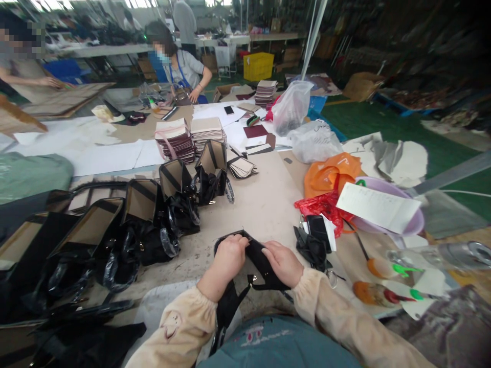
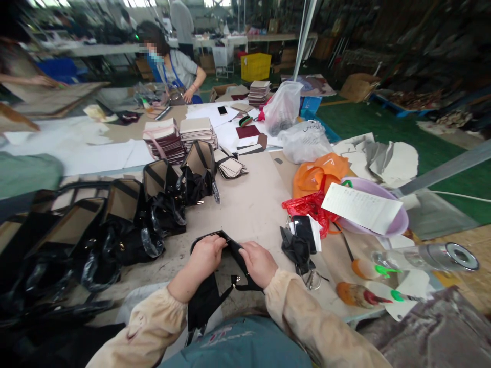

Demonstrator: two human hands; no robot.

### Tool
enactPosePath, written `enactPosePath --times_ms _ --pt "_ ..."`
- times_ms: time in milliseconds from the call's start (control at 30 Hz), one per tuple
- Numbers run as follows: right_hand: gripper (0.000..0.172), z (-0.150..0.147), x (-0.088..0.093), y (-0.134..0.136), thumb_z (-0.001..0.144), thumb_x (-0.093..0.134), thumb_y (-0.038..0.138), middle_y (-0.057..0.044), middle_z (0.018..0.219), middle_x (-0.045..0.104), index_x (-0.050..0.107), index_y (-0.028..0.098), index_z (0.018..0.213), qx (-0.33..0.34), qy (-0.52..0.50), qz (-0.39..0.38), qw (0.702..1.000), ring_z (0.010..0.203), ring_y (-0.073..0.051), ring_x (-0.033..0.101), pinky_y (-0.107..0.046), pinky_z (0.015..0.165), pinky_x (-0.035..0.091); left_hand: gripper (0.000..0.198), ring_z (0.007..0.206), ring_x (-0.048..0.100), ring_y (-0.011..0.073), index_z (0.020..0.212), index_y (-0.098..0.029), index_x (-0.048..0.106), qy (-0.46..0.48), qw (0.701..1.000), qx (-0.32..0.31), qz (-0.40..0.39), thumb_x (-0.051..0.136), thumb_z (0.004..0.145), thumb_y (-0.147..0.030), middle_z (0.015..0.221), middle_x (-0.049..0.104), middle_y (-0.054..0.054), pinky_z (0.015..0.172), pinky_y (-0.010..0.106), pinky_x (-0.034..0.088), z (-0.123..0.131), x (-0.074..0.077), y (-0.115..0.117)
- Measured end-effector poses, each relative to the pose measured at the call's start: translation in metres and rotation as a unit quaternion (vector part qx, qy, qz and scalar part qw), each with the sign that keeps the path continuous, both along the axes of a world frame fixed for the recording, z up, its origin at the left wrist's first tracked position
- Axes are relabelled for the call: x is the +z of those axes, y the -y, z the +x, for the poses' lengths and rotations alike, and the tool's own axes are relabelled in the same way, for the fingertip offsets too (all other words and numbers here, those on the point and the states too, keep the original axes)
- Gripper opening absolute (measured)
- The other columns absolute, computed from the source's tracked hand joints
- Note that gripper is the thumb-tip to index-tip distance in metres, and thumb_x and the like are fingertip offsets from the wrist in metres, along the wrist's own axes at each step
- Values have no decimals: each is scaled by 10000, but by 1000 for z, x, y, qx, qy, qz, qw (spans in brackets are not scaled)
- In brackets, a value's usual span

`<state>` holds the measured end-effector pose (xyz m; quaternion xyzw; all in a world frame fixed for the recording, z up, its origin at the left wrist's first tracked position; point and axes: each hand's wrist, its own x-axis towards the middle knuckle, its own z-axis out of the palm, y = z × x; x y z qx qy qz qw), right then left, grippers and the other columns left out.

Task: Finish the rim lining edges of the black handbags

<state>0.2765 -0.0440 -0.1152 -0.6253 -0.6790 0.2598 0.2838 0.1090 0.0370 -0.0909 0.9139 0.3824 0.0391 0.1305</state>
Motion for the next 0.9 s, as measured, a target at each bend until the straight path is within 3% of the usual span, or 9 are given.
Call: enactPosePath --times_ms 167,367,600,767,900 --pt "315 2 1 -6 942 331 248 -52 957 649 601 207 1101 -2 21 -13 1000 925 -159 586 -290 836 463 233 770 569 169 830 -161 635 23 999 -30 -11 406 874 -174 764 605 64 705 273 428 -6 1 -3" --pt "313 6 3 -9 943 331 258 -52 985 648 604 203 1087 -3 25 -32 999 946 -159 585 -288 853 453 229 717 538 152 708 -177 584 38 996 -73 -24 431 874 -214 716 567 32 661 252 403 -15 0 -4" --pt "295 9 6 -10 930 383 284 -57 990 647 580 204 1134 22 53 -41 998 935 -164 595 -287 835 462 234 741 542 163 797 -182 608 26 999 -22 -11 414 890 -273 778 573 46 663 266 403 -12 1 -1" --pt "380 8 6 -11 903 449 317 -94 1041 634 509 147 1237 21 140 -26 990 951 -190 593 -285 817 463 243 762 521 174 794 -184 610 2 999 -26 47 389 889 -216 814 574 55 672 290 406 -10 4 0" --pt "350 2 12 -15 919 409 289 -72 941 649 517 160 1226 47 219 -42 974 868 -186 602 -265 731 454 197 835 516 217 731 -188 610 0 996 -1 91 459 856 -211 818 576 57 732 360 424 -9 8 -1"
